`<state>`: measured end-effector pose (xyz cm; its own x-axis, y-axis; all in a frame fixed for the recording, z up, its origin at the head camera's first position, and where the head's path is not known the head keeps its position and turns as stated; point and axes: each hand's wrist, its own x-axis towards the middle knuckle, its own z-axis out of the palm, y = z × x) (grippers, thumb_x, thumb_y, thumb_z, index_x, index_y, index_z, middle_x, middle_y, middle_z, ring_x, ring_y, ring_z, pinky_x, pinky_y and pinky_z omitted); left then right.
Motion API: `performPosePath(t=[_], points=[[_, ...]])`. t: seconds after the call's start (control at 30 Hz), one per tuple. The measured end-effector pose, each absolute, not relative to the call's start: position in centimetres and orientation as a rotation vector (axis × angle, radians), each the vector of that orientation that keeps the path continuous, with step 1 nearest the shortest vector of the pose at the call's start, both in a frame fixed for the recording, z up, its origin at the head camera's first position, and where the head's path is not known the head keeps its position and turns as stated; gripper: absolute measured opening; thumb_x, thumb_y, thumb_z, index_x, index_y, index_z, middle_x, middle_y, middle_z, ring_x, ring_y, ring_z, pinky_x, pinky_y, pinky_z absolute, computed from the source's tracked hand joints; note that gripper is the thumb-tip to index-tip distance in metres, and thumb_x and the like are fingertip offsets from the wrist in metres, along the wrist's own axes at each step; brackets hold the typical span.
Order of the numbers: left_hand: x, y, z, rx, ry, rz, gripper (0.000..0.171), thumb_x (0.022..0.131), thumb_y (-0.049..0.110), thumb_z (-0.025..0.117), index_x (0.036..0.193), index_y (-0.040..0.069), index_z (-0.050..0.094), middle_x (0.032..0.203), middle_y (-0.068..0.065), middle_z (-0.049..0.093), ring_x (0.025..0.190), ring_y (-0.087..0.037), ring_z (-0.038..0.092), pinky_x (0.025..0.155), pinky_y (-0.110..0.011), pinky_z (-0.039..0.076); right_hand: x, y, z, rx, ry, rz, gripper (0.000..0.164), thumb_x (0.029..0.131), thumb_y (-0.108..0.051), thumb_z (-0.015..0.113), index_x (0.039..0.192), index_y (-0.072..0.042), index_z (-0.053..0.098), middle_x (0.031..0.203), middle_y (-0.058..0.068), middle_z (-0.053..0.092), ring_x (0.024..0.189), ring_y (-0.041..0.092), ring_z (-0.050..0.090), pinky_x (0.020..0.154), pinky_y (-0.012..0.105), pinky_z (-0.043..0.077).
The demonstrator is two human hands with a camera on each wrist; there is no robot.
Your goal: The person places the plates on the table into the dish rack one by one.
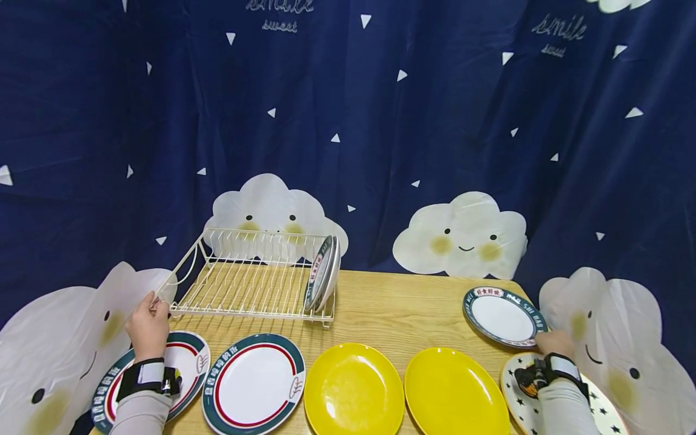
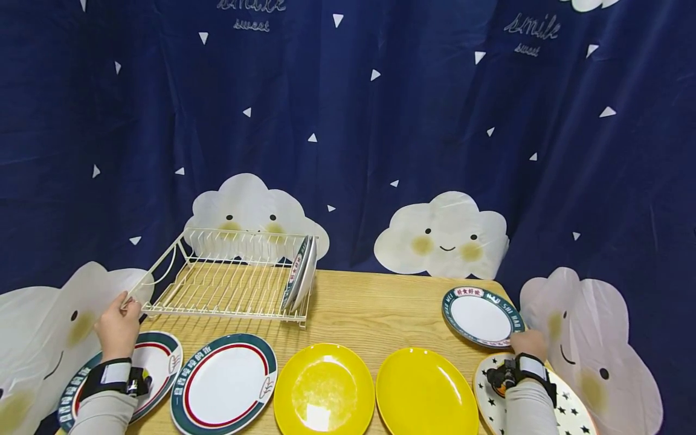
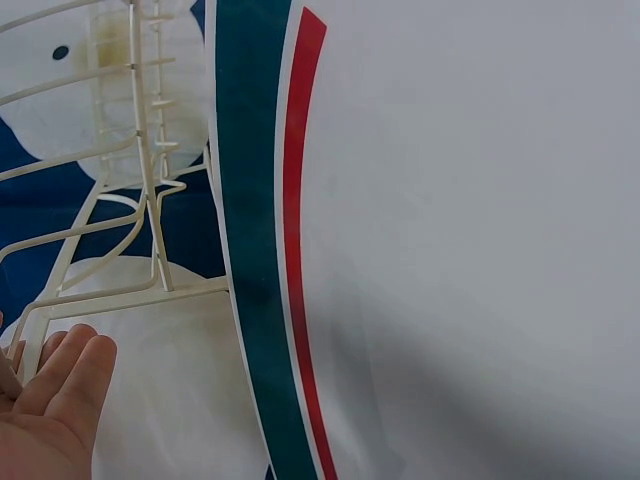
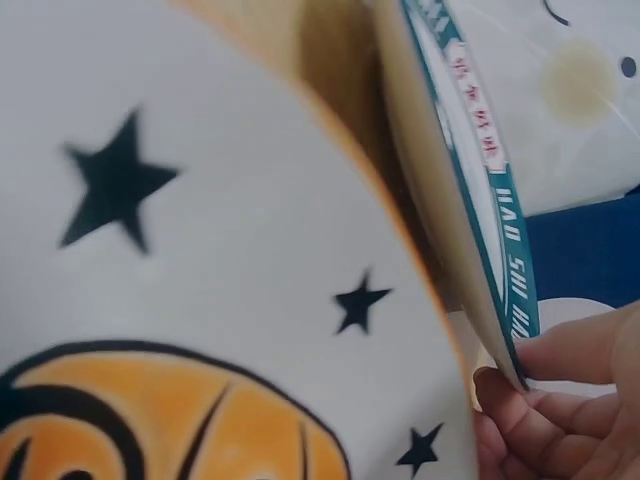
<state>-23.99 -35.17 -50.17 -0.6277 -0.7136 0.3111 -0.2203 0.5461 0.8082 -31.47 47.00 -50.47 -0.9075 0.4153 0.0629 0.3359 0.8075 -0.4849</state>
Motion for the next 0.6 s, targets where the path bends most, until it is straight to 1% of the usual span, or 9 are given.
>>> performPosePath(t=[0.1,0.2,0.3,0.37,0.47,0.53,0.6], points=[[-24.0,-35.2,-50.2,0.756,-2.146,-1.01,0.048,0.098,0.015,0.042,0.142,-0.003,0.045,0.131,-0.034,0.053,0.12,-0.053,0.05,0.104,-0.062,0.037,-31.3,46.7,-50.0,-0.646,-2.755,0.83,0.036,0.075,-0.011,0.047,0.081,0.024,0.056,0.081,0.039,0.056,0.079,0.05,0.055,0.066,0.048,0.044],[-24.0,-35.1,-50.1,0.753,-2.139,-1.013,0.048,0.097,0.015,0.042,0.141,-0.003,0.045,0.131,-0.034,0.053,0.121,-0.053,0.05,0.104,-0.062,0.036,-31.4,46.4,-49.6,-0.711,-2.7,0.895,0.042,0.078,-0.013,0.048,0.091,0.027,0.053,0.09,0.043,0.054,0.085,0.052,0.053,0.074,0.053,0.044],[-24.0,-35.1,-50.1,0.743,-2.132,-1.01,0.048,0.097,0.015,0.042,0.14,-0.003,0.046,0.131,-0.034,0.054,0.121,-0.053,0.05,0.104,-0.062,0.037,-31.7,46.5,-49.5,-0.751,-2.668,0.965,0.048,0.082,-0.017,0.051,0.1,0.028,0.051,0.096,0.043,0.053,0.089,0.051,0.051,0.077,0.055,0.044],[-24.0,-35.2,-50.1,0.741,-2.127,-1.009,0.047,0.097,0.015,0.042,0.14,-0.003,0.047,0.131,-0.034,0.054,0.12,-0.053,0.051,0.103,-0.062,0.038,-32.1,46.5,-49.5,-0.768,-2.659,0.99,0.051,0.085,-0.02,0.051,0.104,0.027,0.052,0.098,0.042,0.053,0.089,0.049,0.052,0.074,0.052,0.045],[-23.9,-35.2,-50.1,0.738,-2.127,-1.004,0.047,0.097,0.014,0.043,0.14,-0.004,0.047,0.13,-0.034,0.054,0.119,-0.053,0.051,0.103,-0.061,0.038,-32.4,46.7,-49.3,-0.77,-2.667,0.985,0.052,0.087,-0.024,0.05,0.104,0.025,0.053,0.093,0.038,0.055,0.086,0.045,0.052,0.066,0.043,0.044],[-24.0,-35.2,-50.2,0.733,-2.125,-0.999,0.046,0.097,0.013,0.044,0.139,-0.005,0.048,0.129,-0.034,0.055,0.118,-0.052,0.052,0.103,-0.061,0.038,-32.6,46.5,-49.0,-0.772,-2.665,0.974,0.052,0.087,-0.025,0.048,0.103,0.025,0.054,0.091,0.037,0.055,0.086,0.044,0.052,0.065,0.04,0.042],[-24.0,-35.1,-50.2,0.733,-2.126,-1.0,0.046,0.097,0.013,0.044,0.139,-0.005,0.048,0.129,-0.034,0.055,0.118,-0.052,0.052,0.102,-0.061,0.038,-32.6,46.3,-48.6,-0.766,-2.657,0.966,0.054,0.088,-0.026,0.048,0.103,0.026,0.054,0.091,0.038,0.054,0.087,0.044,0.051,0.067,0.041,0.043]])
